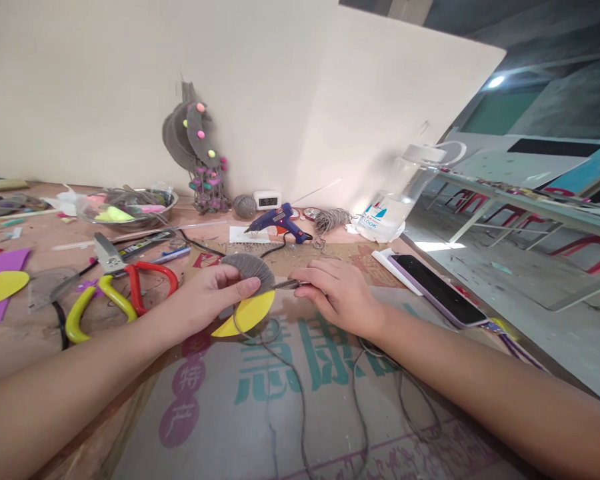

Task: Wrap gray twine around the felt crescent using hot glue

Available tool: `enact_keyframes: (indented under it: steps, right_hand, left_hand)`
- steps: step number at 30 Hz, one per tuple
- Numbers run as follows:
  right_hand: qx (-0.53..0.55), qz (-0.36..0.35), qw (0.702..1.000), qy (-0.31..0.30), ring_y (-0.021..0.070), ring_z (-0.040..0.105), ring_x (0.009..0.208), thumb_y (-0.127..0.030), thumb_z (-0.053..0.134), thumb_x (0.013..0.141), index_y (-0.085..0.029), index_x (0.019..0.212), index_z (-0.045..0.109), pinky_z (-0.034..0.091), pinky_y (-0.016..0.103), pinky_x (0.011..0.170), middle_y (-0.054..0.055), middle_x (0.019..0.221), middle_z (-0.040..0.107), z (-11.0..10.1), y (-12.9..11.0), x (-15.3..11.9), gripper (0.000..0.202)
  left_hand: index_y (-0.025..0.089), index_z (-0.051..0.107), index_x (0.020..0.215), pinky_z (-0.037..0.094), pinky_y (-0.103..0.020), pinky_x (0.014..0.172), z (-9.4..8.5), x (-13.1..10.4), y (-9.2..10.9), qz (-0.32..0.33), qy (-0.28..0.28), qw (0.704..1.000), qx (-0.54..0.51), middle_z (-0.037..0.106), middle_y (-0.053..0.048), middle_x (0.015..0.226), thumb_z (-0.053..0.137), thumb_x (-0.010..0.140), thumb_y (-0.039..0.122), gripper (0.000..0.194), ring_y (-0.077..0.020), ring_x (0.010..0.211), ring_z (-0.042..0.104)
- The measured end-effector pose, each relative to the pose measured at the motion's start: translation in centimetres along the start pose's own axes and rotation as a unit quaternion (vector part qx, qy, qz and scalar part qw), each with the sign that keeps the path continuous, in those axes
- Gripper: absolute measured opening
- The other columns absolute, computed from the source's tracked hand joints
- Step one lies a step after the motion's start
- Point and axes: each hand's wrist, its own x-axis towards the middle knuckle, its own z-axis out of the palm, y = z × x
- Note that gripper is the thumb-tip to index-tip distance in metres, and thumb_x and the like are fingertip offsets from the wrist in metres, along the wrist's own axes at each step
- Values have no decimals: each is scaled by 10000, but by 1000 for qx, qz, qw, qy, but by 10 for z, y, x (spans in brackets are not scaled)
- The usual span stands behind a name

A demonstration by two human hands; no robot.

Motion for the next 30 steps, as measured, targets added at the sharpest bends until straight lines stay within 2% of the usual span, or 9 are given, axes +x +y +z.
enact_keyframes:
  steps: [5, 8, 10, 12, 14, 17, 22, 27, 30]
  right_hand:
    - [41, 42, 998, 15, 153, 551, 741, -291, 468, 873, -147, 979, 571, 402, 268, 670, 64, 825, 634, 1, 1, -2, 206]
    - [62, 57, 996, 6, 155, 551, 740, -300, 469, 869, -157, 994, 571, 405, 271, 670, 62, 817, 627, 1, 0, -3, 216]
    - [98, 102, 990, 6, 154, 554, 746, -323, 473, 863, -171, 1015, 565, 414, 272, 680, 57, 828, 622, 1, -2, -3, 234]
    - [164, 179, 970, 3, 152, 560, 757, -369, 514, 831, -185, 1033, 556, 430, 271, 688, 51, 862, 620, 3, -6, 0, 277]
    - [249, 260, 933, -12, 149, 563, 753, -412, 571, 778, -186, 1017, 558, 443, 264, 676, 44, 878, 618, 4, -10, 3, 329]
    - [353, 321, 876, -68, 122, 528, 672, -416, 593, 752, -170, 911, 600, 419, 229, 597, 17, 787, 600, 6, -17, 9, 294]
    - [390, 317, 856, -122, 60, 347, 524, -396, 570, 773, -148, 782, 631, 287, 185, 478, -40, 595, 437, 5, -21, 12, 256]
    - [430, 321, 833, -134, 58, 320, 525, -412, 551, 785, -139, 800, 618, 259, 181, 467, -41, 601, 410, 6, -22, 9, 282]
    - [427, 325, 833, -137, 67, 347, 537, -433, 536, 791, -141, 786, 610, 274, 186, 479, -36, 601, 424, 6, -21, 10, 301]
  left_hand:
    - [168, 528, 660, 253, -157, 363, 1, 0, 1, -1, 0, 1000, -8, 450, 65, 521, 571, 729, 482, 325, -59, 420, 370]
    - [163, 521, 642, 248, -164, 377, 2, 1, 1, 12, 5, 1000, 25, 430, 63, 520, 560, 731, 495, 346, -63, 435, 363]
    - [158, 502, 614, 234, -167, 387, 3, 1, 1, 26, 8, 998, 61, 389, 67, 514, 548, 735, 507, 373, -60, 441, 340]
    - [159, 466, 580, 215, -174, 386, 4, 0, 2, 35, 4, 996, 88, 346, 71, 501, 521, 754, 505, 391, -58, 435, 309]
    - [165, 440, 564, 198, -184, 377, 5, -1, 4, 42, -5, 993, 107, 326, 71, 495, 486, 780, 490, 393, -61, 429, 288]
    - [169, 429, 552, 193, -194, 380, 5, -2, 4, 74, -15, 986, 146, 308, 66, 499, 457, 803, 469, 392, -68, 436, 284]
    - [169, 441, 553, 236, -193, 416, 4, 0, 2, 130, -29, 977, 167, 338, 59, 525, 457, 811, 443, 376, -73, 469, 319]
    - [166, 544, 584, 320, -200, 461, 3, 1, 3, 88, -6, 988, 127, 484, 30, 544, 480, 788, 457, 362, -88, 497, 412]
    - [162, 558, 583, 335, -203, 458, 4, 0, 3, 55, -5, 995, 89, 523, 19, 550, 514, 761, 454, 345, -91, 483, 434]
